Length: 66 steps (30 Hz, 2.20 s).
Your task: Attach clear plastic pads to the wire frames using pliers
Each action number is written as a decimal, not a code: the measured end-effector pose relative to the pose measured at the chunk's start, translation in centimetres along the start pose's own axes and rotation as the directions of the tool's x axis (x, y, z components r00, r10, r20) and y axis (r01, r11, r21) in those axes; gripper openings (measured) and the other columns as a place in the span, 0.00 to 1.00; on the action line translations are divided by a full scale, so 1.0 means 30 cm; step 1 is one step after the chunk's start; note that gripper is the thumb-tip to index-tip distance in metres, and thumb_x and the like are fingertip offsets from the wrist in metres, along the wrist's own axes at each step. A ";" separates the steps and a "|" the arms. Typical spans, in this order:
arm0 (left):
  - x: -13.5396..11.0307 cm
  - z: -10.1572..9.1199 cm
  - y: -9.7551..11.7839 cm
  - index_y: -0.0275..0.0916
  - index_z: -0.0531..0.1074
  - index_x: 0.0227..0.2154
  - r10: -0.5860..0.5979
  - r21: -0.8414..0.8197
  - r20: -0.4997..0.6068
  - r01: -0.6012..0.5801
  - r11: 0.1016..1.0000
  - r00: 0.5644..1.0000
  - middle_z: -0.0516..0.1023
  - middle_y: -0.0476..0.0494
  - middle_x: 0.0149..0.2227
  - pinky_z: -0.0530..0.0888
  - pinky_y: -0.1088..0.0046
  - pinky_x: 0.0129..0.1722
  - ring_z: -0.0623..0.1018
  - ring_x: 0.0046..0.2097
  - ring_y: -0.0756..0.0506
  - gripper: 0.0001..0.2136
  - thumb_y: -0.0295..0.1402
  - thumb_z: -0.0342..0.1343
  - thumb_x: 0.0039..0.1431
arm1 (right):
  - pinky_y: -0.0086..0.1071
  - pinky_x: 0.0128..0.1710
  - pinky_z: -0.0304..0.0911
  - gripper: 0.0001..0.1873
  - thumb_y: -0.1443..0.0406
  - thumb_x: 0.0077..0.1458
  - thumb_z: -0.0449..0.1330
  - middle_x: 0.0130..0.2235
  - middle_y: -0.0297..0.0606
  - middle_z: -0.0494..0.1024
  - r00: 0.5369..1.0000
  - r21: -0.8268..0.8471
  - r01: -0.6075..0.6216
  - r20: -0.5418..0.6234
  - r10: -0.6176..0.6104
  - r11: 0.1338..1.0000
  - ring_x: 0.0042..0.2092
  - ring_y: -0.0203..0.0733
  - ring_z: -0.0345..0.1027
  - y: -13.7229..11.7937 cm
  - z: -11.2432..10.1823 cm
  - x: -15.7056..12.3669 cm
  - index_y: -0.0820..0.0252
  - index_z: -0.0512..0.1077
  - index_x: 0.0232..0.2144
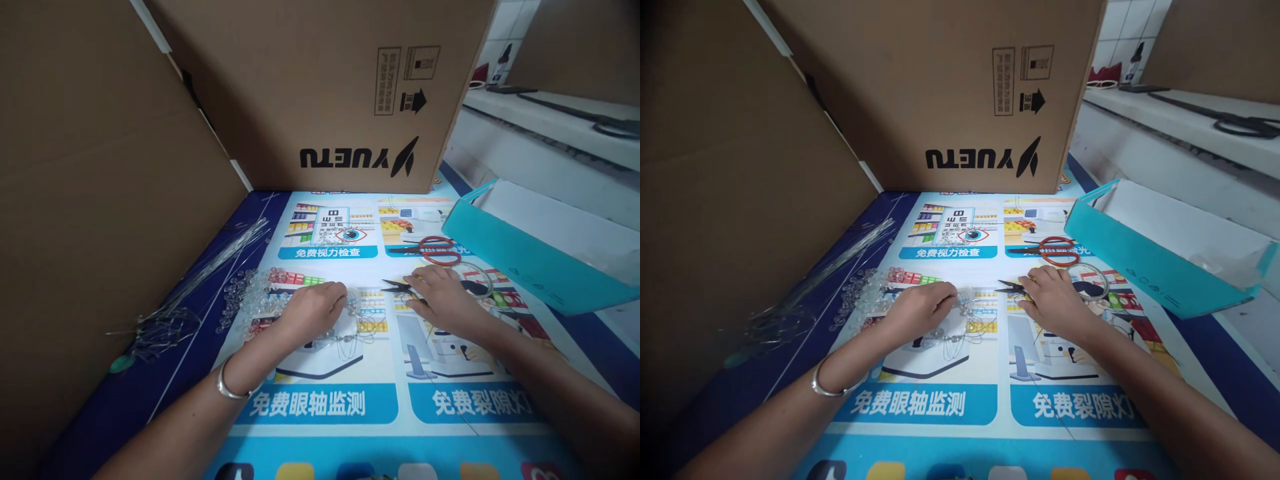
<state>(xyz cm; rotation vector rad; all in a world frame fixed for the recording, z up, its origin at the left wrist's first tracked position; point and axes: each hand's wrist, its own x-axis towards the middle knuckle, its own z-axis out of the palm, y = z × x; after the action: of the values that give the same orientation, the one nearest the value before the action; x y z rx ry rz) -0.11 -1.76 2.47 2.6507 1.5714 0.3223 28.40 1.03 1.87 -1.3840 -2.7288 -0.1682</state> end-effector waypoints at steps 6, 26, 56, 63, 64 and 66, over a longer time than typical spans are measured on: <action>-0.006 0.003 0.013 0.39 0.66 0.29 -0.094 -0.107 0.006 0.094 0.990 0.996 0.72 0.49 0.25 0.58 0.78 0.23 0.71 0.26 0.50 0.06 0.29 0.44 0.57 | 0.46 0.49 0.46 0.19 0.61 0.57 0.49 0.50 0.44 0.66 0.999 -0.011 -0.010 -0.047 0.010 1.000 0.52 0.52 0.52 -0.043 -0.038 0.001 0.59 0.65 0.50; -0.001 -0.033 0.017 0.39 0.65 0.34 -0.159 -0.665 0.454 0.452 0.595 0.877 0.73 0.49 0.27 0.65 0.79 0.20 0.75 0.25 0.50 0.10 0.40 0.46 0.55 | 0.38 0.42 0.56 0.13 0.64 0.58 0.48 0.37 0.41 0.74 0.978 0.253 0.158 -0.172 -0.117 0.954 0.41 0.43 0.63 -0.079 -0.042 -0.017 0.60 0.72 0.38; 0.006 -0.044 -0.015 0.39 0.64 0.37 -0.008 -0.743 0.511 0.446 0.498 0.860 0.65 0.51 0.27 0.66 0.77 0.27 0.69 0.28 0.52 0.10 0.38 0.49 0.55 | 0.40 0.40 0.57 0.13 0.68 0.54 0.51 0.35 0.41 0.71 0.958 0.463 0.125 -0.285 0.014 0.877 0.39 0.43 0.59 -0.215 0.013 -0.086 0.61 0.70 0.41; 0.007 -0.054 -0.022 0.39 0.64 0.39 0.011 -0.729 0.500 0.414 0.545 0.866 0.66 0.50 0.28 0.65 0.77 0.26 0.68 0.28 0.51 0.10 0.38 0.48 0.56 | 0.42 0.43 0.57 0.16 0.65 0.55 0.51 0.40 0.44 0.69 0.982 0.454 0.011 -0.171 0.075 0.891 0.43 0.46 0.59 -0.227 0.008 -0.038 0.60 0.68 0.46; 0.008 -0.054 -0.024 0.40 0.64 0.39 0.015 -0.725 0.499 0.408 0.555 0.866 0.66 0.50 0.28 0.65 0.78 0.26 0.68 0.28 0.51 0.10 0.38 0.48 0.56 | 0.42 0.43 0.57 0.15 0.65 0.55 0.51 0.40 0.44 0.70 0.983 0.457 0.014 -0.168 0.071 0.890 0.43 0.46 0.59 -0.229 0.011 -0.033 0.60 0.68 0.45; 0.009 -0.054 -0.028 0.40 0.64 0.39 0.015 -0.718 0.498 0.403 0.567 0.867 0.67 0.50 0.28 0.64 0.78 0.26 0.68 0.28 0.51 0.10 0.37 0.47 0.56 | 0.42 0.43 0.57 0.15 0.64 0.55 0.51 0.40 0.44 0.70 0.983 0.465 0.023 -0.171 0.065 0.885 0.43 0.46 0.59 -0.229 0.016 -0.027 0.61 0.68 0.45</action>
<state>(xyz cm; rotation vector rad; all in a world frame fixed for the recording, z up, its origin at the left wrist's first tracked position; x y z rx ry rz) -1.04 -1.24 3.98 1.6391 1.1398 0.2791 23.31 -3.58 0.88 -1.1893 -2.3829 0.3291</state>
